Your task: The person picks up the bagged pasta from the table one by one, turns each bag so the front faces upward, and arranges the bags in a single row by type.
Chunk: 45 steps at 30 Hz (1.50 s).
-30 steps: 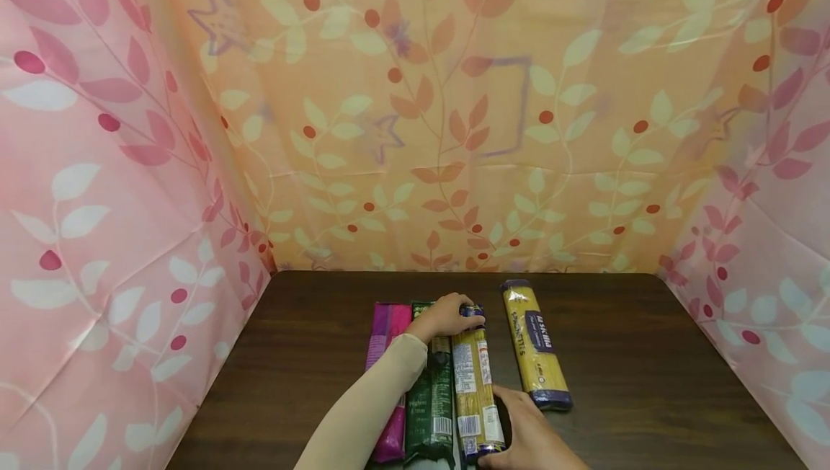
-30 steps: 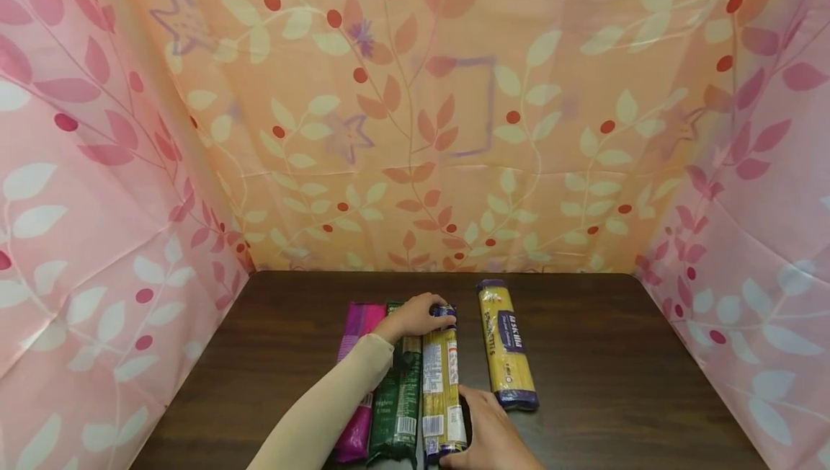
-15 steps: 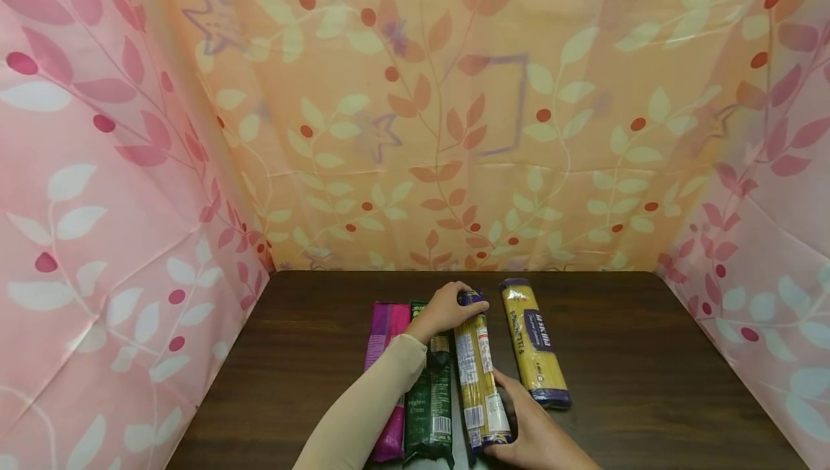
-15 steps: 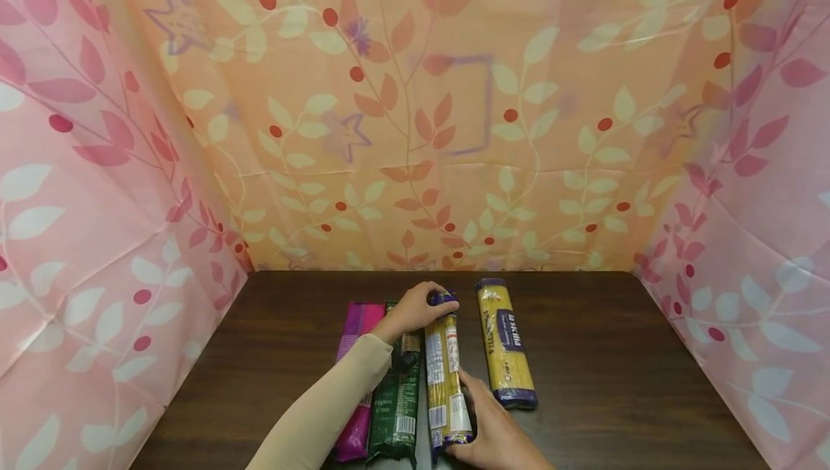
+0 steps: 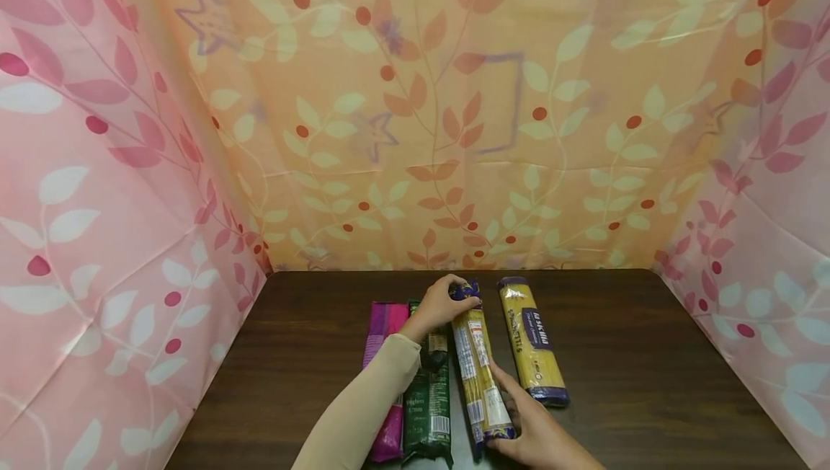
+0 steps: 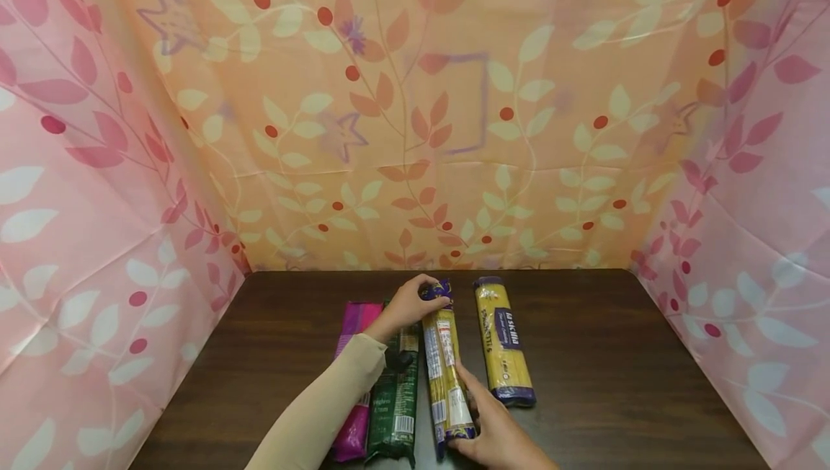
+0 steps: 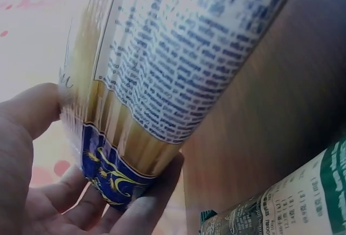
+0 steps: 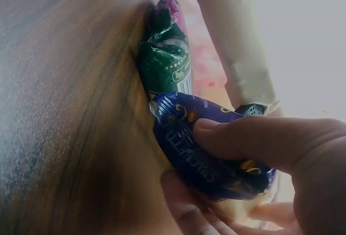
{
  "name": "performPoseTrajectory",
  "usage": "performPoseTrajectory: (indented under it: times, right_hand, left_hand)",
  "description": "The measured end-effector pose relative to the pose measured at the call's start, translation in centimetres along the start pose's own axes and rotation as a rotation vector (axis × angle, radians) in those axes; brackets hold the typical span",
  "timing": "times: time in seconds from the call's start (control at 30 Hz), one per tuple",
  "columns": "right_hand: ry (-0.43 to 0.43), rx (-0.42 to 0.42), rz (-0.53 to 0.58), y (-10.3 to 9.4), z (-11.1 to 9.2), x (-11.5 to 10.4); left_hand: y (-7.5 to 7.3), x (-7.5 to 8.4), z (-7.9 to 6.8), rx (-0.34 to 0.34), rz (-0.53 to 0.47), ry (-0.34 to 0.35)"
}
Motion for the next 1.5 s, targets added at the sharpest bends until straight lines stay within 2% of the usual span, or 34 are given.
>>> performPoseTrajectory:
  times: [0.07, 0.2, 0.33, 0.53, 0.63, 0.87, 0.93, 1.1, 1.17, 1.33, 1.5]
  right_hand:
    - [-0.032, -0.005, 0.013, 0.0, 0.0, -0.1]
    - [-0.067, 0.041, -0.018, -0.3, -0.1, -0.3]
    - [0.008, 0.098, -0.011, -0.7, -0.3, -0.2]
    - [0.152, 0.087, 0.142, -1.0, -0.2, 0.2]
    - [0.163, 0.073, 0.166, -1.1, -0.1, 0.3]
    - [0.139, 0.118, 0.154, -1.3, -0.1, 0.5]
    - [0.126, 0.101, 0.188, -1.2, -0.1, 0.5]
    - [0.043, -0.048, 0.35, -0.8, 0.0, 0.3]
    - [0.009, -0.082, 0.379, -0.6, 0.0, 0.3]
    - [-0.051, -0.043, 0.356, -0.4, 0.0, 0.2]
    - [-0.052, 0.012, 0.337, -0.5, 0.0, 0.1]
  left_hand:
    - [-0.2, -0.2, -0.1, 0.014, -0.011, -0.01]
    - [-0.5, -0.5, -0.1, 0.047, -0.053, -0.019]
    - [-0.8, -0.8, -0.2, 0.08, -0.073, -0.021]
    - [-1.4, -1.2, -0.2, 0.137, -0.107, -0.034]
    - [-1.5, -1.2, -0.3, 0.152, -0.127, -0.031]
    - [-1.8, -0.8, -0.2, 0.166, -0.159, 0.025]
    - [-1.9, -0.6, -0.1, 0.165, -0.176, 0.047]
    - [-2.2, -0.1, 0.0, 0.15, -0.216, 0.087]
    - [-2.3, -0.1, 0.0, 0.141, -0.228, 0.091]
    - [-2.3, -0.2, -0.3, 0.1, -0.227, 0.087]
    - [-2.4, -0.3, -0.6, 0.021, -0.272, 0.073]
Point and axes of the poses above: each hand's wrist, its own z-axis towards the middle knuckle, its own y-axis out of the palm, x = y × z, the point moved 5 cm from there along z, towards the middle knuckle, and after that the axes turned 15 degrees about y, right-handed, at the moved point
